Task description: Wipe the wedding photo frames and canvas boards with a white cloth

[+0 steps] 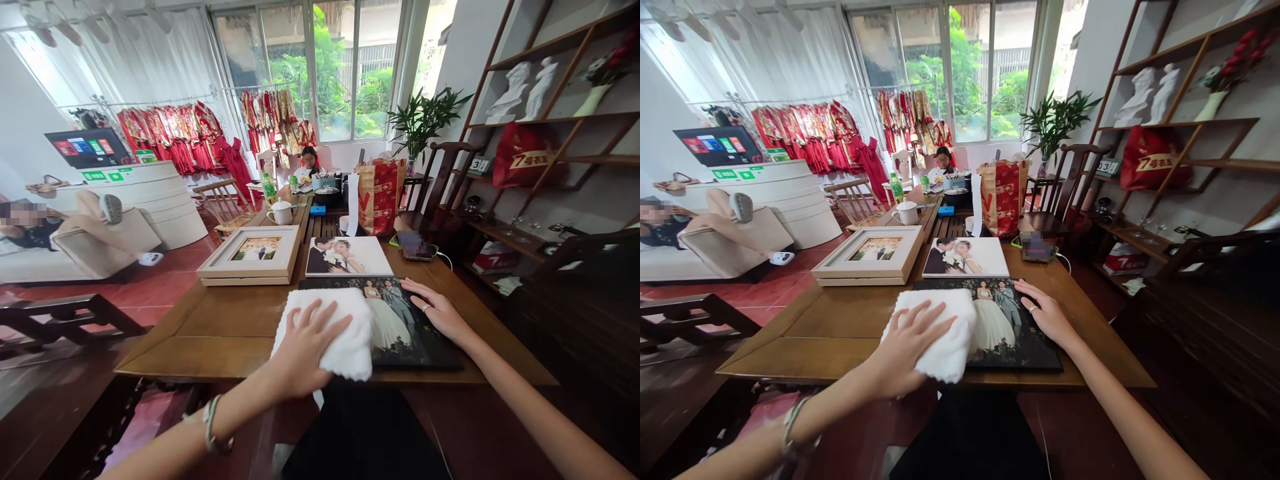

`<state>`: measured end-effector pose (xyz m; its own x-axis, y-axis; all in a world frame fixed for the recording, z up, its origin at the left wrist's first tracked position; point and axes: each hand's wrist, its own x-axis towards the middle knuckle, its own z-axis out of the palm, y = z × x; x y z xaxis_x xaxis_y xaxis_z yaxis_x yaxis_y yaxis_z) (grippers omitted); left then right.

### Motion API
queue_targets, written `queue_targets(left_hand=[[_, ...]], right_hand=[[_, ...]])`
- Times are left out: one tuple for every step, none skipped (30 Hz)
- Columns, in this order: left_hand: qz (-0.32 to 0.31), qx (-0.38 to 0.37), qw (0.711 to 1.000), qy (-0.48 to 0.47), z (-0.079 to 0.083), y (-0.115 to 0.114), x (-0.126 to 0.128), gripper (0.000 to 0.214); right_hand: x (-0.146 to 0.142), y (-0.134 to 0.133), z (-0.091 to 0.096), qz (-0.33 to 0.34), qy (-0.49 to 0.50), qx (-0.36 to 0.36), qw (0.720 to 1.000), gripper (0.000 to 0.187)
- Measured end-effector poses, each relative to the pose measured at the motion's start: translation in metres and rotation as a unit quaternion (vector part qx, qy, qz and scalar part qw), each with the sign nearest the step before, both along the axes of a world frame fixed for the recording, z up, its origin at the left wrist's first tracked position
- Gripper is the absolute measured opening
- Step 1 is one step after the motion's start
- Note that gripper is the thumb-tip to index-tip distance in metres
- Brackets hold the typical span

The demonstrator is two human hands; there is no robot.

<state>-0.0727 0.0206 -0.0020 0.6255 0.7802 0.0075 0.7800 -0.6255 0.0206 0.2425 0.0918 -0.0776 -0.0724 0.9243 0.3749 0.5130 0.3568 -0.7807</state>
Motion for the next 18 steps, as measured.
queue_targets(left_hand=[[0.001,0.01,1.0,-0.002,-0.001,0.013,0.003,0.088],[0.002,0.02,1.0,-0.004,-0.002,0.025,0.006,0.085],[0.002,0.032,0.999,-0.007,-0.004,0.037,0.009,0.081],[0.002,0.043,0.999,-0.009,-0.005,0.049,0.012,0.078],[0.004,0.053,0.999,-0.011,-0.005,0.06,0.015,0.076],[0.009,0.06,0.998,-0.01,-0.006,0.07,0.018,0.073],[0.017,0.061,0.998,-0.008,-0.006,0.078,0.019,0.071],[0.026,0.058,0.998,-0.003,-0.006,0.085,0.021,0.069],[0.036,0.054,0.998,0.002,-0.006,0.089,0.022,0.068],[0.043,0.049,0.998,0.007,-0.006,0.091,0.022,0.067],[0.048,0.045,0.998,0.01,-0.006,0.09,0.021,0.068],[0.049,0.041,0.998,0.012,-0.005,0.086,0.02,0.069],[0.049,0.039,0.998,0.013,-0.005,0.079,0.019,0.072],[0.049,0.034,0.998,0.014,-0.005,0.07,0.018,0.074],[0.048,0.027,0.998,0.017,-0.005,0.059,0.016,0.078],[0.047,0.018,0.999,0.02,-0.005,0.046,0.015,0.082],[0.043,0.008,0.999,0.024,-0.005,0.032,0.014,0.086],[0.037,0.0,0.999,0.026,-0.005,0.017,0.014,0.091]], right_hand=[[0.0,0.0,0.0,0.0,-0.001,0.0,1.0,0.032],[0.0,-0.001,0.001,0.0,-0.002,0.0,1.0,0.032],[-0.001,-0.001,0.001,0.0,-0.003,0.0,1.0,0.032],[0.0,-0.001,0.001,0.0,-0.004,0.0,1.0,0.032],[0.0,-0.001,0.002,0.0,-0.004,-0.001,1.0,0.032],[0.0,-0.001,0.002,-0.001,-0.004,-0.003,1.0,0.032],[0.0,-0.001,0.002,-0.001,-0.003,-0.005,1.0,0.032],[0.0,-0.002,0.002,-0.002,-0.002,-0.007,1.0,0.032],[0.001,-0.001,0.002,-0.003,-0.001,-0.009,1.0,0.032],[0.0,-0.001,0.002,-0.004,-0.001,-0.011,1.0,0.032],[0.0,-0.001,0.002,-0.004,-0.001,-0.011,1.0,0.032],[0.0,-0.001,0.002,-0.003,-0.002,-0.01,1.0,0.032],[0.0,-0.001,0.002,-0.003,-0.004,-0.009,1.0,0.032],[-0.001,-0.001,0.002,-0.003,-0.005,-0.006,1.0,0.033],[-0.001,-0.001,0.001,-0.004,-0.007,-0.004,1.0,0.033],[-0.001,-0.001,0.001,-0.004,-0.008,-0.002,1.0,0.033],[-0.001,-0.001,0.0,-0.005,-0.01,-0.001,1.0,0.033],[-0.001,-0.001,0.0,-0.005,-0.012,-0.001,1.0,0.034]])
